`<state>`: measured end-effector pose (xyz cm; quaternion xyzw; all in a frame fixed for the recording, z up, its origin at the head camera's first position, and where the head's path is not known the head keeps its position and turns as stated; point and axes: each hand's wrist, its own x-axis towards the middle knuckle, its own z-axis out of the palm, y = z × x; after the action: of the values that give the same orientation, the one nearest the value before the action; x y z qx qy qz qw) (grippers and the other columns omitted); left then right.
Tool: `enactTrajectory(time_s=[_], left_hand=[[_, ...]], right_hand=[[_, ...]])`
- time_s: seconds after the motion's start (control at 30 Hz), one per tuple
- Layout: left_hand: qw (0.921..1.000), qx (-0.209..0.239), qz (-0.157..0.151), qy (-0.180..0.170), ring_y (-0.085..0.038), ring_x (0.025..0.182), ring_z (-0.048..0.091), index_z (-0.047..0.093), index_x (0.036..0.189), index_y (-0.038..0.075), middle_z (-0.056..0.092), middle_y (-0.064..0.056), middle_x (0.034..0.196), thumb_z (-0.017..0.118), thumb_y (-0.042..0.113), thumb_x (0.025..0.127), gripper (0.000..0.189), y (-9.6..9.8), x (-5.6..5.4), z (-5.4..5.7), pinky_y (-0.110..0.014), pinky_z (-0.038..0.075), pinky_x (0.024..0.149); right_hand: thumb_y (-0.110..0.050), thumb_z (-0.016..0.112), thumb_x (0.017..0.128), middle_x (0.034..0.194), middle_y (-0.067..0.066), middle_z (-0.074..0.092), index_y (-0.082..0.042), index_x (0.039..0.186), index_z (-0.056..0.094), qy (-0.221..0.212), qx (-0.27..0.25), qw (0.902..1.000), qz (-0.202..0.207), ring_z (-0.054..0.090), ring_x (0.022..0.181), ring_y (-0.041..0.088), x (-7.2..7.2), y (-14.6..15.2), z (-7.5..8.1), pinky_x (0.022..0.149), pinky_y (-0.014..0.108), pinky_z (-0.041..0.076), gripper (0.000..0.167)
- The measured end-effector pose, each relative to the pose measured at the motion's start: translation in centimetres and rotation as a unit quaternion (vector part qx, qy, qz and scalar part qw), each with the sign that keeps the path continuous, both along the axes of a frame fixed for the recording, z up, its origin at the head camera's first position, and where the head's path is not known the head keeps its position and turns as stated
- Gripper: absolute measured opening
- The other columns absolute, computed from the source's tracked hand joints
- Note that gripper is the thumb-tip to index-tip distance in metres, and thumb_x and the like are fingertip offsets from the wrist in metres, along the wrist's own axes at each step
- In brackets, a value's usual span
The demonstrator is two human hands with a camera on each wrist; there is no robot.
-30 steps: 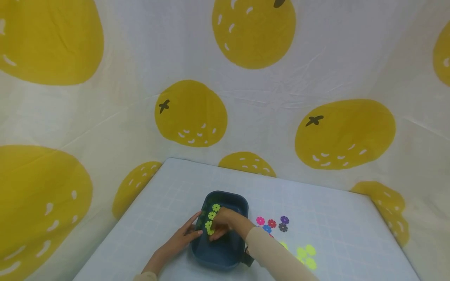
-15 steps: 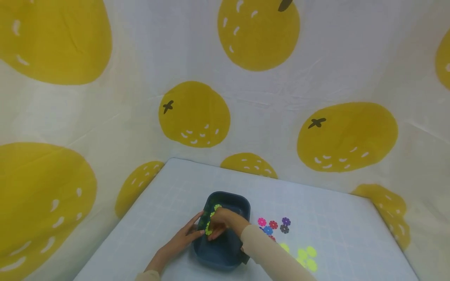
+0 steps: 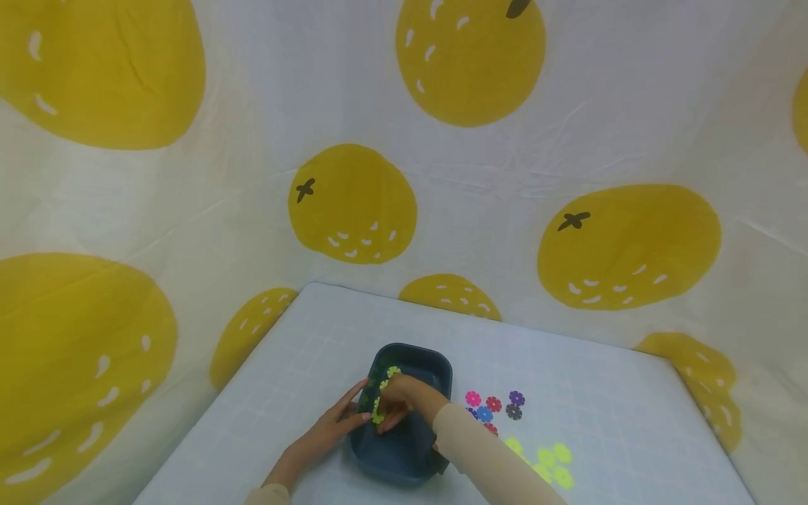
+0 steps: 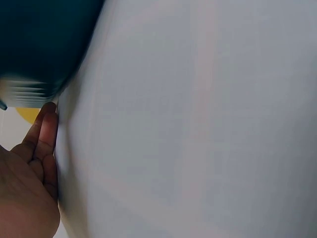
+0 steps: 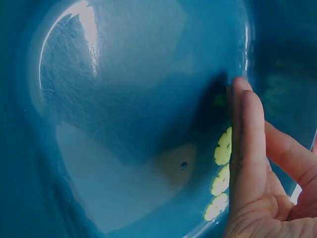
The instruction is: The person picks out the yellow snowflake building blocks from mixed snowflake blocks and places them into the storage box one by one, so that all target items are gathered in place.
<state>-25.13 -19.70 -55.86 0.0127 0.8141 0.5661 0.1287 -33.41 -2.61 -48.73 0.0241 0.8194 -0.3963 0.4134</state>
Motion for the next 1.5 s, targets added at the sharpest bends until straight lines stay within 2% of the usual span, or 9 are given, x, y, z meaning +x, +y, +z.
enactTrajectory(time_s=[0.1,0.27,0.47,0.57,0.7,0.9,1.2,1.37,1.5], left_hand=[[1.0,0.002,0.002,0.002,-0.046,0.139,0.039,0.028,0.154,0.045,0.033,-0.018,0.159,0.062,0.047,0.096,0.067,0.0,0.0,0.1,-0.069,0.034,0.107],[0.9999,0.007,-0.004,0.009,-0.044,0.139,0.039,0.027,0.154,0.044,0.031,-0.017,0.16,0.062,0.044,0.097,0.067,0.1,0.0,0.2,-0.068,0.035,0.107],[0.9999,0.0,-0.007,0.013,-0.04,0.133,0.047,0.026,0.155,0.043,0.042,-0.022,0.152,0.061,0.043,0.097,0.067,0.0,0.1,0.1,-0.066,0.039,0.104],[0.9998,-0.007,-0.01,0.016,-0.039,0.132,0.047,0.026,0.156,0.042,0.042,-0.023,0.151,0.06,0.043,0.098,0.067,0.1,0.2,0.3,-0.066,0.04,0.104],[0.9997,-0.012,-0.01,0.02,-0.041,0.132,0.047,0.026,0.156,0.04,0.04,-0.024,0.152,0.06,0.043,0.098,0.068,0.2,0.2,0.5,-0.067,0.039,0.104],[0.9997,-0.009,-0.009,0.019,-0.042,0.132,0.047,0.025,0.157,0.038,0.041,-0.025,0.151,0.06,0.043,0.098,0.069,0.2,0.1,0.2,-0.066,0.039,0.105],[0.9997,-0.011,-0.006,0.022,-0.042,0.132,0.047,0.025,0.157,0.036,0.04,-0.022,0.153,0.061,0.042,0.098,0.07,0.4,0.4,0.1,-0.066,0.038,0.105],[0.9996,-0.022,-0.001,0.017,-0.044,0.134,0.045,0.025,0.157,0.038,0.037,-0.022,0.155,0.06,0.044,0.097,0.069,0.5,0.4,0.2,-0.067,0.038,0.106],[0.9996,-0.021,-0.001,0.02,-0.04,0.129,0.05,0.025,0.157,0.036,0.043,-0.023,0.15,0.061,0.042,0.097,0.07,0.4,0.3,0.3,-0.065,0.041,0.104]], right_hand=[[0.003,0.059,0.092,0.08,0.023,0.074,0.014,0.079,0.071,-0.021,0.014,0.9997,-0.005,0.075,0.082,0.03,-0.2,0.1,0.1,0.076,0.032,0.061,0.021],[0.004,0.06,0.092,0.081,0.023,0.074,0.013,0.079,0.073,-0.027,0.022,0.9994,-0.006,0.075,0.082,0.029,-0.2,0.2,0.1,0.076,0.031,0.061,0.021],[0.004,0.061,0.091,0.078,0.023,0.074,0.013,0.08,0.073,-0.004,0.022,0.9997,0.005,0.075,0.079,0.03,0.0,0.4,0.3,0.072,0.032,0.062,0.019],[0.004,0.062,0.091,0.076,0.023,0.073,0.012,0.08,0.073,0.009,0.018,0.9998,0.005,0.075,0.076,0.03,0.0,0.7,0.4,0.068,0.031,0.062,0.018],[0.003,0.065,0.089,0.071,0.022,0.072,0.012,0.077,0.071,0.042,0.002,0.9988,-0.024,0.075,0.069,0.03,0.0,1.1,0.7,0.06,0.03,0.061,0.016],[0.002,0.068,0.087,0.072,0.022,0.073,0.011,0.08,0.072,0.061,-0.021,0.997,-0.042,0.075,0.069,0.03,-0.1,2.0,1.8,0.06,0.03,0.061,0.012],[-0.001,0.067,0.09,0.081,0.023,0.074,0.014,0.101,0.07,0.051,-0.105,0.9918,-0.053,0.075,0.072,0.03,-0.1,5.3,3.6,0.064,0.033,0.062,0.019],[-0.005,0.071,0.09,0.083,0.022,0.074,0.011,0.101,0.072,0.033,-0.116,0.9896,-0.078,0.076,0.076,0.03,-0.4,7.8,4.6,0.068,0.033,0.062,0.02],[-0.008,0.071,0.09,0.086,0.021,0.075,0.008,0.102,0.073,0.025,-0.121,0.9879,-0.094,0.076,0.078,0.028,-0.7,10.1,5.0,0.07,0.031,0.061,0.02]])
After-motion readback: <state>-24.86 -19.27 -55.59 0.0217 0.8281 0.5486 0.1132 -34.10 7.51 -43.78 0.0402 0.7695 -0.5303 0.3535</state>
